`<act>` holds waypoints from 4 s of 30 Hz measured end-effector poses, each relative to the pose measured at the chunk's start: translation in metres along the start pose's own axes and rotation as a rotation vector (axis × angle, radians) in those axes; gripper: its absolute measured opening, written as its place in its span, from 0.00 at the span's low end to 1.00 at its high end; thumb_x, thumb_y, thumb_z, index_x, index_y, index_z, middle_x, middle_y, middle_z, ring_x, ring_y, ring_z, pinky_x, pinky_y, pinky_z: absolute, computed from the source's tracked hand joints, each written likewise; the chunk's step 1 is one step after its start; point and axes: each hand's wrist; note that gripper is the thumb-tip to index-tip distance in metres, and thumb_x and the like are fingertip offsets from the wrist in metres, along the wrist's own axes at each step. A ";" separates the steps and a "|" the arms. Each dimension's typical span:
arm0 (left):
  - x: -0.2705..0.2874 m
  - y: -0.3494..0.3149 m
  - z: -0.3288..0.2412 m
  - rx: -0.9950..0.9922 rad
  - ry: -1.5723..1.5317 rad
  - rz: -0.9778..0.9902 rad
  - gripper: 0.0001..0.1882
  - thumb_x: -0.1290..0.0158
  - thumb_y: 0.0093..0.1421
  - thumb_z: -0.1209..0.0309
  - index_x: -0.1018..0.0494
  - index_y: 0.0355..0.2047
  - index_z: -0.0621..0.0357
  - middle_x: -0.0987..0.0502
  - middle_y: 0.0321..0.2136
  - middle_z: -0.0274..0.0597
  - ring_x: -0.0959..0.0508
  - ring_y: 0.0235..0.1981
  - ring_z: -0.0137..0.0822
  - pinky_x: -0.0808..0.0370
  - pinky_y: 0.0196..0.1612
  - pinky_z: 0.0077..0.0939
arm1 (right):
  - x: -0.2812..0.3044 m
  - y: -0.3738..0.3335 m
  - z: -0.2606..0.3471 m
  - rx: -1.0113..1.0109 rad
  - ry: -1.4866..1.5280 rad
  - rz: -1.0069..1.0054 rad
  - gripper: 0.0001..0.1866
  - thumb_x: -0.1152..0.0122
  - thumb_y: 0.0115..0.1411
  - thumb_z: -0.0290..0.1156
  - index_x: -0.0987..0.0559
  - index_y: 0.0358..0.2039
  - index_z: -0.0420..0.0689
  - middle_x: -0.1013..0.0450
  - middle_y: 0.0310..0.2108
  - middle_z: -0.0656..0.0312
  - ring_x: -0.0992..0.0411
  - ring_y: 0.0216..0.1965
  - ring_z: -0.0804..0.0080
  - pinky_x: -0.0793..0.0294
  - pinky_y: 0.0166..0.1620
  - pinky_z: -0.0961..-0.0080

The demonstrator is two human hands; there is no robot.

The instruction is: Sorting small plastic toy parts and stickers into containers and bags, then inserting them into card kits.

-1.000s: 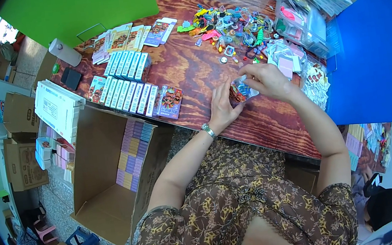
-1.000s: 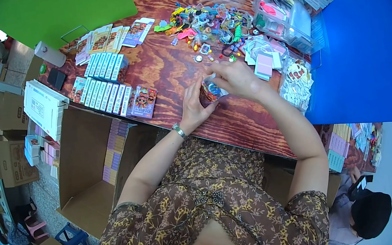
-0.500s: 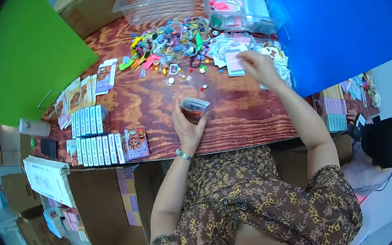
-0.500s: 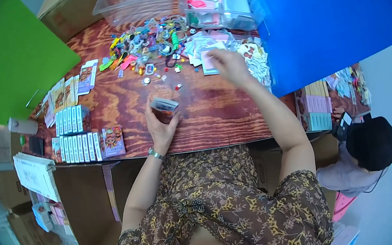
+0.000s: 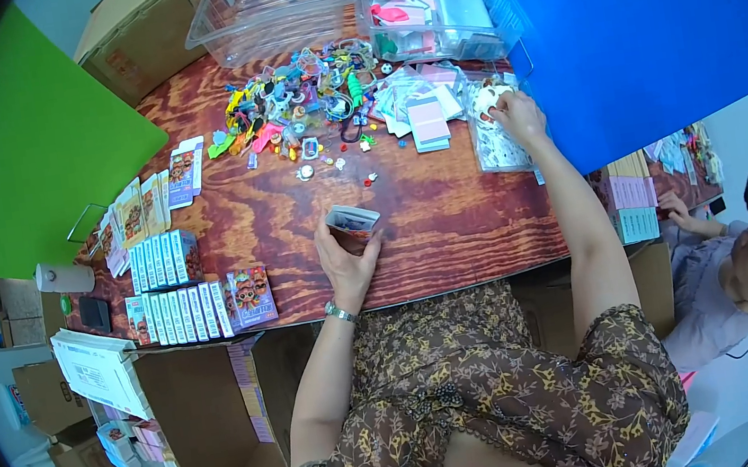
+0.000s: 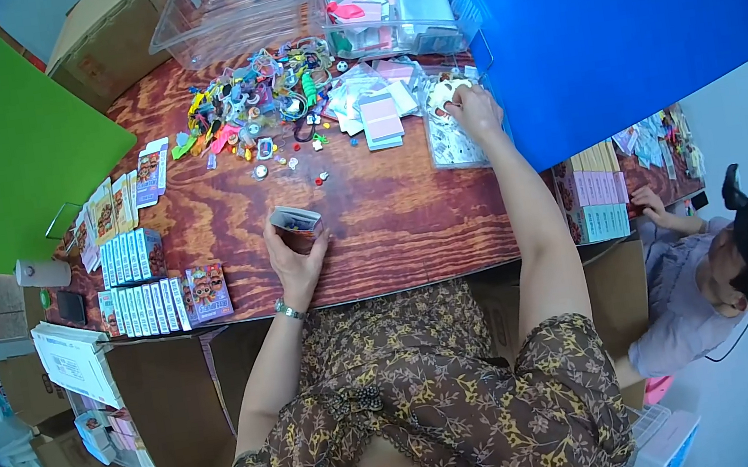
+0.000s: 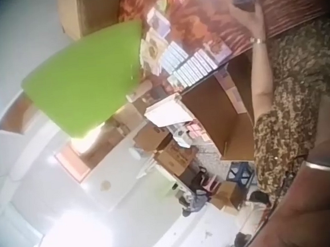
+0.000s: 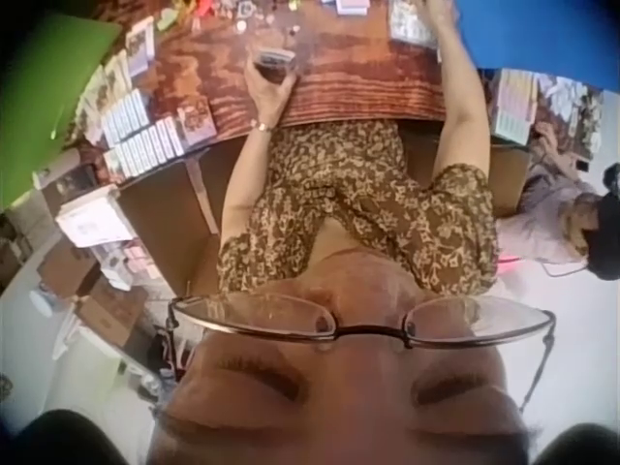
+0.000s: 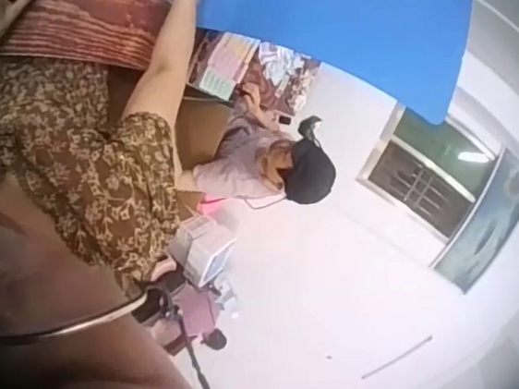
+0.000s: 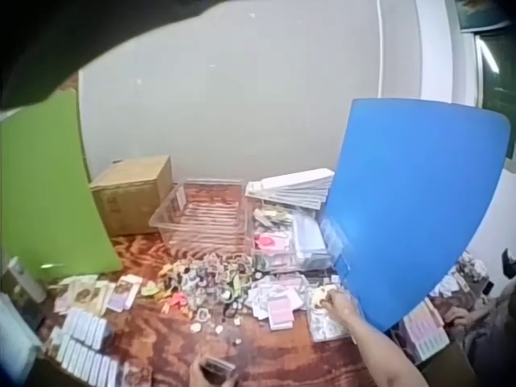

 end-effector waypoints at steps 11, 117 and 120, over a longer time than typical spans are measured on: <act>0.001 0.003 -0.006 -0.025 0.018 0.017 0.50 0.28 0.47 0.66 0.44 0.65 0.66 0.32 0.54 0.57 0.29 0.55 0.55 0.31 0.58 0.45 | 0.006 0.007 -0.011 0.046 0.025 0.049 0.14 0.31 0.57 0.42 0.22 0.34 0.46 0.21 0.39 0.55 0.23 0.46 0.57 0.24 0.46 0.61; 0.001 0.002 -0.004 -0.082 0.019 -0.021 0.44 0.28 0.48 0.66 0.40 0.61 0.65 0.29 0.49 0.53 0.26 0.50 0.50 0.28 0.53 0.41 | 0.007 -0.028 -0.009 0.211 0.413 0.336 0.05 0.37 0.60 0.30 0.17 0.34 0.44 0.18 0.29 0.61 0.20 0.31 0.72 0.24 0.35 0.70; 0.001 0.004 -0.005 -0.078 0.018 -0.037 0.44 0.28 0.47 0.66 0.40 0.61 0.65 0.30 0.50 0.53 0.26 0.51 0.50 0.28 0.53 0.41 | 0.017 -0.026 -0.009 0.223 0.345 0.314 0.05 0.36 0.60 0.31 0.18 0.32 0.44 0.19 0.26 0.63 0.21 0.28 0.77 0.25 0.33 0.73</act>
Point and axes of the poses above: each hand's wrist, its own y-axis towards the middle knuckle, its own x-axis out of the back of the hand, z = x × y
